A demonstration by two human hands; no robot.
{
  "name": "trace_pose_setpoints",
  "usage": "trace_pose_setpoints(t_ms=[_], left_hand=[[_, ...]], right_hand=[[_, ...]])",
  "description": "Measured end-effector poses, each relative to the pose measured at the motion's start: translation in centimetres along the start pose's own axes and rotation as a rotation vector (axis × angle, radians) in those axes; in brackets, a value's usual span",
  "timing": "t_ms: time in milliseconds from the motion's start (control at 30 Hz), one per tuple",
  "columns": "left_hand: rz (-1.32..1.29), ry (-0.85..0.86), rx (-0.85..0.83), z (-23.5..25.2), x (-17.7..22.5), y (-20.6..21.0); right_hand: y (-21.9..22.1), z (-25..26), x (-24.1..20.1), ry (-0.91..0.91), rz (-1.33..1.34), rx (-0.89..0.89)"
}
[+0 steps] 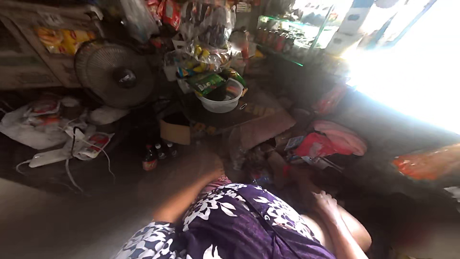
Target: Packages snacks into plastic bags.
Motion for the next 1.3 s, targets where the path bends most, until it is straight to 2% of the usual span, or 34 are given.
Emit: trace_pose_setpoints(t_ms=[100,200,300,367,400,500,600,700,833,967,1200,1233,1300], left_hand=[[-0.014,-0.031,0.002,-0.3,0.3,-0.3],[0.084,-0.015,-0.016,-0.9,0.9,-1.2],[0.111,0.192,-0.128,-2.1,3.4,-3.4],[-0.042,0.343,-0.255,-4.3,6.4,-5.9],[-0.133,0.408,-0.262,-5.6,7.8,-7.2],[-0.254,0.650,-0.067,-6.9,9.3,-10.3],[-0.160,0.724,0.248,-7.1,9.9,-14.3],[-0.090,0.631,0.485,-7.1,9.5,-18.6],[-0.094,0.395,0.778,-6.2,7.9,-23.2],[-0.289,0.162,0.821,-4.6,6.1,-26.2],[-0.547,0.043,0.874,-0.8,5.5,-30.0],[-0.604,0.037,0.910,-0.3,5.6,-30.6],[-0.667,0.044,1.082,0.7,5.3,-31.8]], right_hand=[[1.4,1.4,0.8,0.000,-0.036,0.023],[4.0,3.8,2.3,-0.021,-0.047,0.085],[3.0,3.9,2.3,-0.008,-0.080,0.005],[2.8,3.6,2.2,-0.013,-0.076,0.008],[2.2,2.7,1.8,-0.021,-0.078,-0.005],[-2.4,-2.6,-0.9,-0.044,0.010,-0.075],[-3.8,-3.8,-1.9,-0.031,0.012,-0.103],[1.1,1.4,1.0,-0.006,-0.069,-0.008],[3.1,3.0,2.0,-0.065,-0.030,0.089],[2.0,2.8,1.2,0.004,-0.015,-0.007],[1.0,2.8,0.3,-0.074,-0.005,0.011],[0.7,2.9,-0.1,-0.090,-0.020,0.000],[0.3,3.3,-0.7,-0.110,-0.051,-0.040]])
Point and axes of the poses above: each hand's wrist, its own z-axis towards the middle knuckle, its own y-axis out of the palm, x = y × z, the point moved 1 cm from there along z, towards the middle knuckle, and after that the axes turned 3 degrees about y, right-handed, at the moved point
